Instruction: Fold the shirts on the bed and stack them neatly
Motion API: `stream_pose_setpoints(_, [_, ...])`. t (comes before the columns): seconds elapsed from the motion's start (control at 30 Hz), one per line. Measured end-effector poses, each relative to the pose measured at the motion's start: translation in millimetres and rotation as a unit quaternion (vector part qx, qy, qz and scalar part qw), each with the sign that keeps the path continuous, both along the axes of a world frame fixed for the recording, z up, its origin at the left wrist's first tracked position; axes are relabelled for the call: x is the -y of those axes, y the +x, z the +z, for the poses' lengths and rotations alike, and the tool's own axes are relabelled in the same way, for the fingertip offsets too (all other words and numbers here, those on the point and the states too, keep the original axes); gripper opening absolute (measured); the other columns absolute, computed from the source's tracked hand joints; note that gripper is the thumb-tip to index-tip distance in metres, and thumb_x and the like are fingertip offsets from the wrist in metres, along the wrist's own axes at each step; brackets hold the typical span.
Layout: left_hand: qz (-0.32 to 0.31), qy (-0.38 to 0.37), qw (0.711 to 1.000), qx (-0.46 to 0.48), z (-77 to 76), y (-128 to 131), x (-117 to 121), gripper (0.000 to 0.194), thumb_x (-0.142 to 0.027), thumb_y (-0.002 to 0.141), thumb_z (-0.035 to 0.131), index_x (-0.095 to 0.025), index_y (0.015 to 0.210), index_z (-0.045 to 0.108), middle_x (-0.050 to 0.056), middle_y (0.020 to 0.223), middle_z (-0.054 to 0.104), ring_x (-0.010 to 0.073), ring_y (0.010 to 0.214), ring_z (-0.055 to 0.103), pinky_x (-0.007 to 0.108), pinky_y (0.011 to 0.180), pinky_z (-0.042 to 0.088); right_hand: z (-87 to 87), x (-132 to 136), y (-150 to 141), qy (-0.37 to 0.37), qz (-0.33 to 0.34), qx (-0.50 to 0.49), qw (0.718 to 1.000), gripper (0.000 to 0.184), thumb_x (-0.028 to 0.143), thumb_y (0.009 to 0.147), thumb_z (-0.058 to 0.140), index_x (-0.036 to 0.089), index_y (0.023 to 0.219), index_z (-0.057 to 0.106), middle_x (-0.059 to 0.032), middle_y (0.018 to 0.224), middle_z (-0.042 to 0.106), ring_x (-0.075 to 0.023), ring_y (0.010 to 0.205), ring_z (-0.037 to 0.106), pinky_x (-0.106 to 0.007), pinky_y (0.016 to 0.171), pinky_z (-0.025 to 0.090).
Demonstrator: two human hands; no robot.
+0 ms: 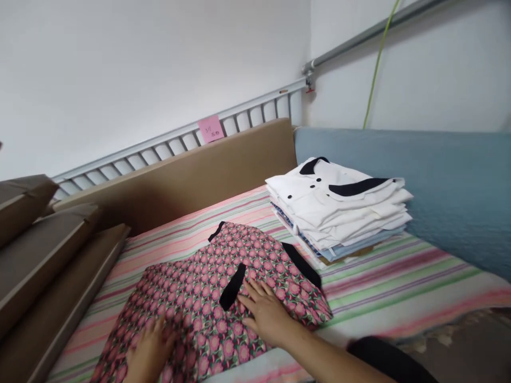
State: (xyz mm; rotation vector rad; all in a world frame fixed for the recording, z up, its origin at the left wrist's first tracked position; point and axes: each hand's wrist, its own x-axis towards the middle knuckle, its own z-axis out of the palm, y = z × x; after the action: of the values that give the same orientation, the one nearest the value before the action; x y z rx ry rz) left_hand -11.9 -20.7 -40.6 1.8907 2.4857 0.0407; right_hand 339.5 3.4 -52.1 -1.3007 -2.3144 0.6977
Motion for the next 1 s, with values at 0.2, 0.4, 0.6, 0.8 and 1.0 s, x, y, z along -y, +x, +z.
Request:
stream_pose_setpoints(0.2, [-0.098,0.000,0.991,0.093,50.8,85,-161,0.063,-0.040,0.078,0.045,-0.007,0.131,0.039,0.018,0.134,0.050,0.0238,0.125,0.045,0.034,0.103,0.034,21.5,-4,9,-0.058,0.018,-0.049,0.997,0.049,0.042,0.079,0.057,0.022,0.124,0.056,-0.0096,0.147,0.033,-0.0291,0.137,0.020,-0.049,0.112,0.011])
stream_pose_setpoints(0.4, [-0.092,-0.010,0.994,0.065,32.9,159,-292,0.069,-0.046,0.079,0.046,0.001,0.129,0.039,0.026,0.126,0.053,0.0298,0.116,0.053,0.036,0.092,0.042,-7.9,-28,3,-0.049,0.043,-0.076,0.995,0.033,0.045,0.081,0.057,0.024,0.104,0.067,-0.0096,0.129,0.055,-0.0304,0.127,0.039,-0.048,0.105,0.030])
stream_pose_setpoints(0.6, [-0.089,-0.027,0.994,0.052,25.6,177,-344,0.055,-0.038,0.062,0.065,-0.007,0.107,0.058,0.019,0.100,0.068,0.0286,0.093,0.063,0.032,0.073,0.046,-40.9,-48,-17,-0.006,0.020,-0.074,0.997,0.023,0.032,0.088,0.049,0.021,0.091,0.069,-0.0070,0.112,0.065,-0.0258,0.115,0.052,-0.037,0.094,0.043])
stream_pose_setpoints(0.8, [-0.101,-0.022,0.989,0.111,50.5,181,-333,0.032,-0.041,0.067,0.060,-0.013,0.083,0.065,0.005,0.061,0.066,0.0194,0.060,0.062,0.027,0.055,0.041,3.5,-46,6,-0.098,0.029,-0.097,0.990,0.029,0.033,0.076,0.064,0.020,0.100,0.067,-0.0086,0.106,0.067,-0.0248,0.100,0.059,-0.033,0.087,0.045])
stream_pose_setpoints(1.0, [-0.178,0.098,0.973,0.112,85.5,186,-237,0.028,-0.041,0.077,0.052,-0.016,0.083,0.061,0.004,0.072,0.065,0.0186,0.072,0.059,0.028,0.067,0.042,50.5,-40,24,-0.259,-0.122,-0.401,0.870,0.036,0.035,0.082,0.051,0.016,0.111,0.063,-0.0094,0.105,0.066,-0.0201,0.096,0.061,-0.032,0.086,0.046])
